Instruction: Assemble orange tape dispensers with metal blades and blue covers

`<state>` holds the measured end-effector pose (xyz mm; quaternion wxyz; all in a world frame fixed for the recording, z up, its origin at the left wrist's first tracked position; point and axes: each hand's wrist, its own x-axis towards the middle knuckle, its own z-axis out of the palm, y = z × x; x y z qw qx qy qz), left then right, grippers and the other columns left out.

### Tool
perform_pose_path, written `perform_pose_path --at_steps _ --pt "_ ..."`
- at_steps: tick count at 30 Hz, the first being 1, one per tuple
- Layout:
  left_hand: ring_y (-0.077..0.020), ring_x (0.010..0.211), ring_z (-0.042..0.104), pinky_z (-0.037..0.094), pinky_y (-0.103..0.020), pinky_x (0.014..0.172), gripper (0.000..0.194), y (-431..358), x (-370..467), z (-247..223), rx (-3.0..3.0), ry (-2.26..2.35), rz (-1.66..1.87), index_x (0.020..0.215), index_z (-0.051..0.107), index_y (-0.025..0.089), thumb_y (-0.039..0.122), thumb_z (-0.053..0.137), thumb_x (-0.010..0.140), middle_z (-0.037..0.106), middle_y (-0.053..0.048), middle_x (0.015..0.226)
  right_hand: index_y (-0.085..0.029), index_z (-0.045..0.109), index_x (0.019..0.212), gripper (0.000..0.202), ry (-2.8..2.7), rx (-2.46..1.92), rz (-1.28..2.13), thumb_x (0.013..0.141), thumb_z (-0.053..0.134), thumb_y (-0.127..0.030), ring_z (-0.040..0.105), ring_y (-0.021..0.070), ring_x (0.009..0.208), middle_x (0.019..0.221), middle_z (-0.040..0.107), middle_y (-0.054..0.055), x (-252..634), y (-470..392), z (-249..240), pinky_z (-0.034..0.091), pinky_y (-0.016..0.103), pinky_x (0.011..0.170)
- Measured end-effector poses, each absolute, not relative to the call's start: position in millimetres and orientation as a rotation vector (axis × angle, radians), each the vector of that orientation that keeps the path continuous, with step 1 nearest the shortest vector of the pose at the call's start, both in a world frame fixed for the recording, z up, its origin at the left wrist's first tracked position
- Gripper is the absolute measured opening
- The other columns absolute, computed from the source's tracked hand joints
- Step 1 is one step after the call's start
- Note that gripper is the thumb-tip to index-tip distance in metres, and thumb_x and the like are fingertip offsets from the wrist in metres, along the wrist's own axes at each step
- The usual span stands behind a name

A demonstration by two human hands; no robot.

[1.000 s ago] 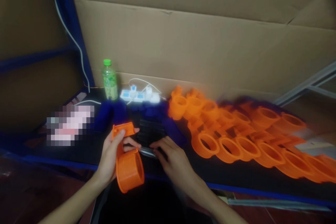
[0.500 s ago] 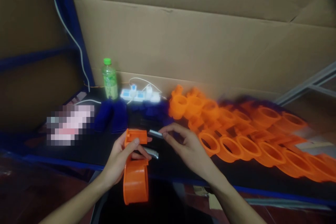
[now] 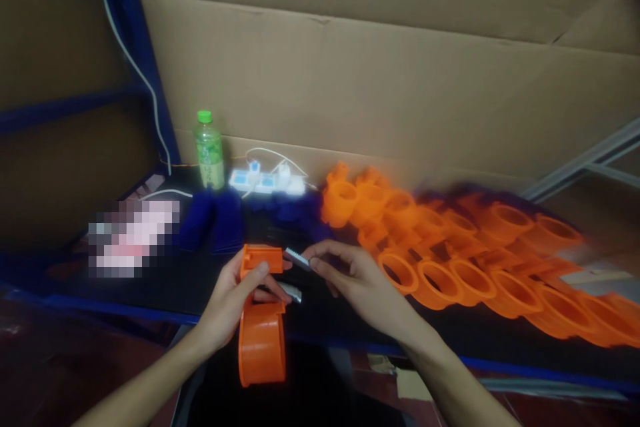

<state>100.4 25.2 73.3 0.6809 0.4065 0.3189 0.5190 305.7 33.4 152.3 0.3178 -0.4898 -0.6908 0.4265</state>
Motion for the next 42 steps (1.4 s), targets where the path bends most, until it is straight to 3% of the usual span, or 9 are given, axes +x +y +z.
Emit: perform_pose_path --at_steps 6,10,17,27,33,38,42 --pt "-0.0236 0.075 0.077 0.060 -0.031 0.064 0.035 25 97 72 1.009 0.730 1.134 0.115 0.063 0.017 0.042 0.067 0.091 0.073 -0.018 0.118 -0.016 0.070 0.102 0.024 -1.914 -1.317 1.093 0.095 0.060 -0.036 0.047 0.0082 0.053 0.073 0.061 -0.001 312 40 154 0.037 0.021 0.050" --pt "-0.0232 0.072 0.077 0.060 -0.031 0.063 0.033 25 94 73 1.016 0.719 1.084 0.113 0.062 0.017 0.042 0.066 0.092 0.074 -0.017 0.115 -0.019 0.072 0.100 0.019 -2.030 -1.291 0.969 0.096 0.059 -0.032 0.052 0.0099 0.059 0.080 0.066 0.001 314 39 163 0.041 0.022 0.053" --pt "-0.0222 0.068 0.077 0.059 -0.029 0.058 0.034 23 94 74 1.064 0.725 0.962 0.114 0.060 0.018 0.042 0.067 0.091 0.073 -0.018 0.119 -0.021 0.074 0.094 0.017 -2.250 -1.199 0.851 0.096 0.059 -0.027 0.065 0.0161 0.086 0.095 0.072 0.003 308 39 183 0.050 0.025 0.071" --pt "-0.0222 0.073 0.077 0.060 -0.032 0.065 0.039 17 99 69 1.134 0.720 0.874 0.122 0.053 0.020 0.045 0.062 0.094 0.071 -0.018 0.122 -0.019 0.073 0.096 0.016 -2.224 -1.134 0.970 0.096 0.058 -0.019 0.066 0.0159 0.089 0.099 0.071 0.005 292 47 165 0.052 0.027 0.077" --pt "-0.0222 0.070 0.077 0.060 -0.030 0.062 0.038 25 94 75 1.133 0.792 0.922 0.118 0.054 0.019 0.046 0.064 0.093 0.076 -0.014 0.109 -0.018 0.073 0.093 0.015 -2.227 -1.091 0.883 0.094 0.059 -0.014 0.065 0.0152 0.087 0.094 0.069 0.004 281 57 159 0.051 0.027 0.077" --pt "-0.0235 0.070 0.077 0.059 -0.028 0.063 0.038 27 89 74 1.165 0.833 0.935 0.117 0.052 0.019 0.047 0.064 0.093 0.075 -0.006 0.079 -0.018 0.073 0.093 0.018 -2.221 -1.070 0.784 0.093 0.058 -0.009 0.065 0.0143 0.086 0.092 0.070 0.003 271 58 153 0.049 0.026 0.078" --pt "-0.0217 0.067 0.077 0.058 -0.027 0.061 0.038 26 91 73 1.112 0.821 0.976 0.117 0.053 0.019 0.045 0.066 0.092 0.077 -0.009 0.091 -0.018 0.073 0.094 0.016 -2.237 -1.037 0.729 0.095 0.058 -0.011 0.065 0.0133 0.084 0.092 0.070 0.003 271 63 153 0.049 0.025 0.077"
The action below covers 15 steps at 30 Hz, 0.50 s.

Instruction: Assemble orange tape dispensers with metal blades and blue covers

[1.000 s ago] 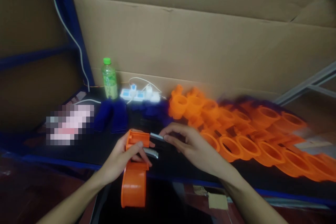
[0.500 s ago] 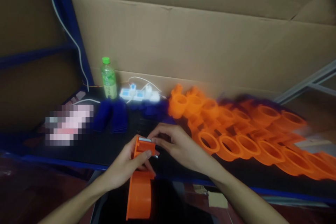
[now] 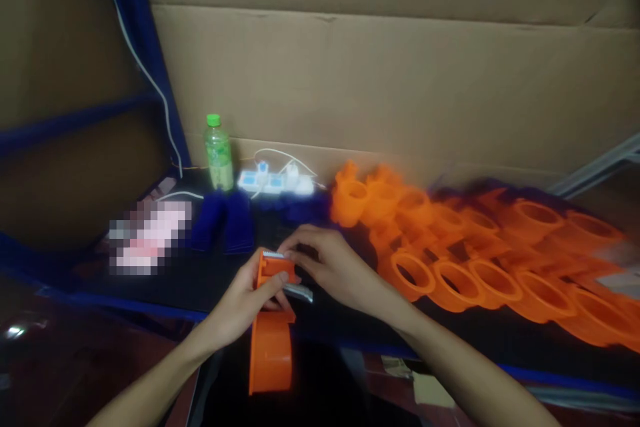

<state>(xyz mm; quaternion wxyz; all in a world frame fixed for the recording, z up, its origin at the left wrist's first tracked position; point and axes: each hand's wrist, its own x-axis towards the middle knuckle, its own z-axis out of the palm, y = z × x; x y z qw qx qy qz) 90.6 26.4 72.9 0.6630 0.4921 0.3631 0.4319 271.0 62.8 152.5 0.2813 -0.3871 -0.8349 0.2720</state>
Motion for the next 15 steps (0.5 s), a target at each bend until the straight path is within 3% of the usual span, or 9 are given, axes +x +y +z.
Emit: perform_pose_path --at_steps 4,9,15 --pt "-0.0212 0.065 0.076 0.059 -0.031 0.060 0.039 26 92 75 0.974 0.788 1.091 0.119 0.055 0.017 0.044 0.065 0.093 0.075 -0.016 0.112 -0.021 0.070 0.111 0.021 -2.229 -1.044 0.498 0.102 0.051 -0.022 0.066 0.0146 0.091 0.102 0.072 0.003 280 73 147 0.051 0.027 0.081" --pt "-0.0211 0.066 0.076 0.059 -0.029 0.061 0.032 27 88 80 0.819 0.840 1.282 0.108 0.062 0.012 0.040 0.065 0.093 0.076 -0.016 0.105 -0.018 0.070 0.109 0.018 -2.490 -1.217 0.003 0.100 0.055 -0.025 0.062 0.0200 0.100 0.106 0.069 0.008 287 74 126 0.049 0.030 0.077" --pt "-0.0205 0.069 0.076 0.058 -0.026 0.062 0.030 28 87 81 0.781 0.840 1.323 0.107 0.065 0.012 0.038 0.067 0.091 0.077 -0.015 0.105 -0.018 0.069 0.106 0.015 -2.644 -1.256 -0.199 0.097 0.062 -0.028 0.060 0.0210 0.099 0.102 0.068 0.007 281 72 117 0.045 0.030 0.069"
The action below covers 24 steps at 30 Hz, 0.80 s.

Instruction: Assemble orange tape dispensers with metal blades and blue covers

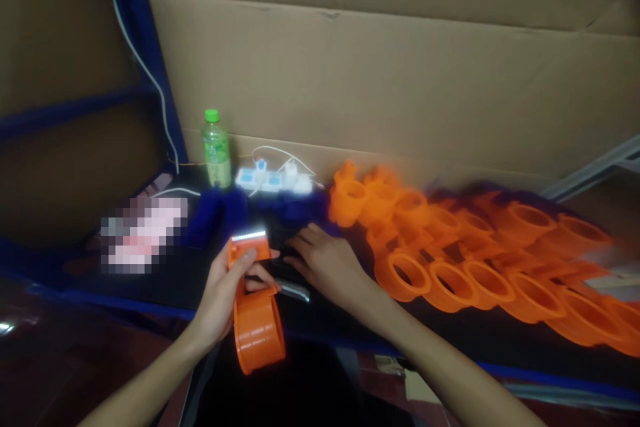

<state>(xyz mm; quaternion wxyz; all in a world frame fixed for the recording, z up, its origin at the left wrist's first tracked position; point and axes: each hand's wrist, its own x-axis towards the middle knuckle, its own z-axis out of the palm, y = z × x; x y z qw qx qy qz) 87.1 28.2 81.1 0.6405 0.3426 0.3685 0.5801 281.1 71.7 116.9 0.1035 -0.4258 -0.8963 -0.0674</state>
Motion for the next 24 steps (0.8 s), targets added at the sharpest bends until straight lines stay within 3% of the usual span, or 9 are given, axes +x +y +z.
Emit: perform_pose_path --at_steps 13,24 --pt "-0.0234 0.070 0.076 0.059 -0.028 0.060 0.030 25 87 84 0.748 0.844 1.371 0.106 0.062 0.013 0.038 0.067 0.091 0.077 -0.014 0.104 -0.018 0.068 0.103 0.010 -2.677 -1.291 -0.242 0.095 0.064 -0.022 0.057 0.0214 0.097 0.100 0.070 0.007 278 75 109 0.040 0.029 0.065" --pt "-0.0219 0.068 0.076 0.059 -0.028 0.060 0.030 27 87 81 0.759 0.822 1.360 0.106 0.063 0.013 0.038 0.067 0.091 0.076 -0.014 0.104 -0.017 0.067 0.107 0.013 -2.666 -1.266 -0.214 0.096 0.060 -0.018 0.059 0.0211 0.097 0.101 0.070 0.008 281 74 106 0.046 0.029 0.069"
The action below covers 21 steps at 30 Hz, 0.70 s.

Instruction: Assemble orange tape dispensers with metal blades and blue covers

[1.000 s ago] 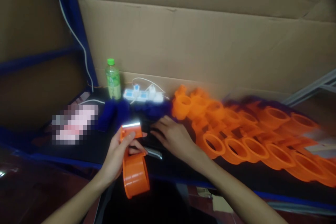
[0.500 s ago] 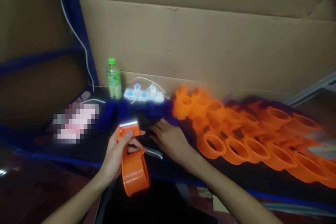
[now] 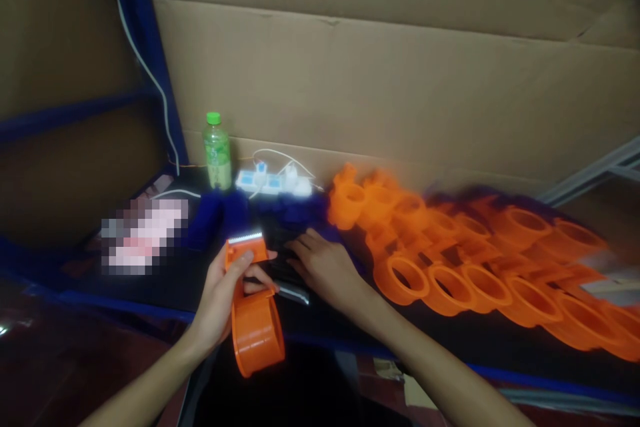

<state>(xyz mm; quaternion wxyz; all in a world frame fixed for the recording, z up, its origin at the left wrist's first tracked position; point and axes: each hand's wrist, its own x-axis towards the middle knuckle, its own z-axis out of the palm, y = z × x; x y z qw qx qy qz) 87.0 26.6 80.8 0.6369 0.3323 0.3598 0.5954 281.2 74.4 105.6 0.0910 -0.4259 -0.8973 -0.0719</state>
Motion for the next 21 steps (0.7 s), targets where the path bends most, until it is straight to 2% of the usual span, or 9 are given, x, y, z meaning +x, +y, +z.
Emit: perform_pose_path --at_steps 5,9,12,15,21 --pt "-0.0212 0.069 0.076 0.060 -0.029 0.061 0.031 27 87 80 0.753 0.845 1.362 0.108 0.062 0.014 0.039 0.068 0.089 0.075 -0.015 0.112 -0.016 0.067 0.112 0.018 -2.536 -1.180 -0.220 0.096 0.060 -0.021 0.063 0.0212 0.098 0.103 0.071 0.009 291 75 110 0.052 0.031 0.073" --pt "-0.0202 0.070 0.076 0.062 -0.030 0.065 0.033 29 89 79 0.776 0.876 1.318 0.110 0.061 0.015 0.040 0.069 0.089 0.074 -0.015 0.113 -0.019 0.068 0.114 0.020 -2.342 -1.016 -0.106 0.097 0.061 -0.027 0.065 0.0196 0.097 0.109 0.071 0.008 306 70 131 0.055 0.033 0.081" --pt "-0.0222 0.070 0.076 0.063 -0.034 0.065 0.037 29 93 79 0.845 0.851 1.260 0.110 0.060 0.017 0.041 0.073 0.086 0.076 -0.012 0.103 -0.022 0.070 0.114 0.020 -2.358 -0.841 -0.016 0.097 0.061 -0.028 0.065 0.0188 0.096 0.106 0.071 0.008 307 60 147 0.056 0.033 0.080" --pt "-0.0240 0.073 0.076 0.063 -0.036 0.066 0.042 26 97 80 0.909 0.797 1.185 0.115 0.057 0.020 0.039 0.077 0.083 0.075 -0.006 0.088 -0.021 0.070 0.117 0.023 -2.475 -0.825 -0.106 0.098 0.057 -0.024 0.063 0.0198 0.096 0.105 0.071 0.008 297 47 153 0.055 0.032 0.075" --pt "-0.0231 0.075 0.076 0.062 -0.033 0.067 0.041 21 101 77 0.957 0.819 1.142 0.115 0.057 0.020 0.042 0.075 0.085 0.074 -0.004 0.085 -0.015 0.069 0.119 0.026 -2.544 -0.865 -0.224 0.097 0.055 -0.015 0.061 0.0211 0.097 0.106 0.070 0.011 281 34 146 0.055 0.032 0.073"
